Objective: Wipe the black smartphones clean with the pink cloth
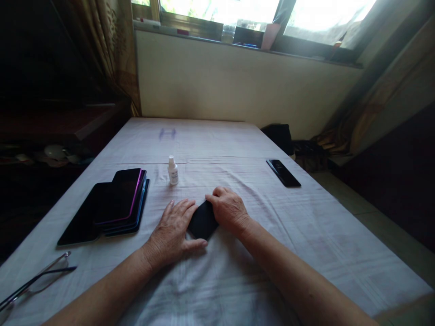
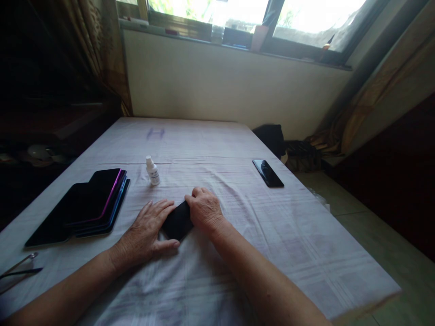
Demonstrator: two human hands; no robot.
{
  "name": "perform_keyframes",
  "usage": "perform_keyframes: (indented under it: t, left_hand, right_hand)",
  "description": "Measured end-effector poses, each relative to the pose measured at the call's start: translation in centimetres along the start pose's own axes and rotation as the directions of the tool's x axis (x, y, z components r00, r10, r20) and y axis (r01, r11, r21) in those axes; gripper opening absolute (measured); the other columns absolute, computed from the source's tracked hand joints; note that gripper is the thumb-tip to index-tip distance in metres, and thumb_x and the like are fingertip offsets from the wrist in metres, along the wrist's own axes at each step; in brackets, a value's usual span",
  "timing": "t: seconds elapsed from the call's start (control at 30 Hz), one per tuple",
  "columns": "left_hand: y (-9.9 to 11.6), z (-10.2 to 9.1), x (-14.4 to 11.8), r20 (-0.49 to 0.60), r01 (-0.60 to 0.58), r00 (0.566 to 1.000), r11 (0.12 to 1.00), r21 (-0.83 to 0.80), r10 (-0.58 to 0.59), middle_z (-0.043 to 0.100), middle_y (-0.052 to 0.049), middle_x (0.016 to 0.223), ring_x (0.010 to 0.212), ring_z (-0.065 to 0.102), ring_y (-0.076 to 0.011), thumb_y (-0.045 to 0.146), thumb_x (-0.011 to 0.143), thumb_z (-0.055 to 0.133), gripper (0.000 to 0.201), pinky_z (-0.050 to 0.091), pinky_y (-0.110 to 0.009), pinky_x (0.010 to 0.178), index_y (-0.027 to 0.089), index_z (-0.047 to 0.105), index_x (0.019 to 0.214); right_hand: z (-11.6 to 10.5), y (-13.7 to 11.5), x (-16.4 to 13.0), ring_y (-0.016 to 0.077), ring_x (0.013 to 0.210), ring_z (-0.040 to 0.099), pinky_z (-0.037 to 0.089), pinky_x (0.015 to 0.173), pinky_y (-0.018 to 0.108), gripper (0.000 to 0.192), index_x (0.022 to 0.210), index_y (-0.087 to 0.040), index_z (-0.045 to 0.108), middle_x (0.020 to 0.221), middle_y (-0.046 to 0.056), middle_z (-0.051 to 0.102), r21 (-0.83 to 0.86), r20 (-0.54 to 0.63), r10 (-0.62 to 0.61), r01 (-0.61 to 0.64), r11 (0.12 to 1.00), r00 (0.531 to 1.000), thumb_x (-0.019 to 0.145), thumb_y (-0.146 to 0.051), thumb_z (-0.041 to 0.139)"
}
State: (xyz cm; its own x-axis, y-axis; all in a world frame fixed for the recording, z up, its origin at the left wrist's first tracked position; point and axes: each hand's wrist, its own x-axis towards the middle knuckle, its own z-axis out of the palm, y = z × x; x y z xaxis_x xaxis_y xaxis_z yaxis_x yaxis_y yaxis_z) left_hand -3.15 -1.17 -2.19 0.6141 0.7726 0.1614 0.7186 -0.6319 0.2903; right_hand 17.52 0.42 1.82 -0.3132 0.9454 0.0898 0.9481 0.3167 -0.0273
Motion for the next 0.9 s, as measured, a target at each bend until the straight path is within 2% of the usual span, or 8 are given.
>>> perform_keyframes:
  t: [0.2, 0.37, 0.73, 0.9]
  left_hand:
    - [0.1, -0.1, 0.1, 0.0, 0.002, 1.0, 1.0, 0.002, -0.002, 0.049, -0.018, 0.148, 0.14, 0.04, -0.0356, 0.071, 0.078, 0.064, 0.087, 0.018, -0.057, 0.119, 0.015, 0.047, 0.143]
    - [0.2, -0.1, 0.0, -0.015, 0.003, 1.0, 1.0, 0.006, -0.003, 0.05, -0.016, 0.148, 0.139, 0.041, -0.0357, 0.07, 0.078, 0.064, 0.084, 0.019, -0.057, 0.119, 0.018, 0.048, 0.142]
    - [0.0, 0.0, 0.0, -0.027, 0.006, 1.0, 1.0, 0.016, -0.005, 0.052, -0.014, 0.147, 0.138, 0.043, -0.0356, 0.073, 0.078, 0.063, 0.084, 0.02, -0.056, 0.119, 0.02, 0.049, 0.142]
    - [0.1, -0.1, 0.0, -0.012, 0.004, 1.0, 1.0, 0.024, -0.004, 0.05, -0.017, 0.148, 0.138, 0.042, -0.0362, 0.074, 0.079, 0.061, 0.087, 0.021, -0.058, 0.118, 0.015, 0.048, 0.142]
  right_hand:
    - [-0.3, 2.5, 0.9, 0.021, 0.095, 0.057, 0.04, 0.077, 0.029, 0.031, 0.109, -0.027, 0.073, 0.108, 0.008, 0.065, -0.032, -0.013, 0.112, -0.112, 0.993, 0.994, 0.095, -0.019, 0.046]
    - [-0.3, 3.5, 1.0, 0.02, 0.092, 0.059, 0.04, 0.073, 0.028, 0.032, 0.108, -0.027, 0.073, 0.105, 0.007, 0.066, -0.036, -0.016, 0.176, -0.177, 0.984, 0.984, 0.095, -0.018, 0.045]
    - [-0.4, 4.0, -2.0, 0.0192, 0.092, 0.06, 0.04, 0.073, 0.027, 0.032, 0.114, -0.027, 0.071, 0.104, 0.005, 0.067, -0.012, -0.013, 0.238, -0.238, 0.971, 0.971, 0.095, -0.019, 0.047]
    - [-0.4, 4.3, -3.2, 0.0185, 0.09, 0.061, 0.04, 0.072, 0.027, 0.031, 0.114, -0.027, 0.072, 0.103, 0.005, 0.068, 0.003, -0.013, 0.261, -0.261, 0.965, 0.965, 0.095, -0.019, 0.048]
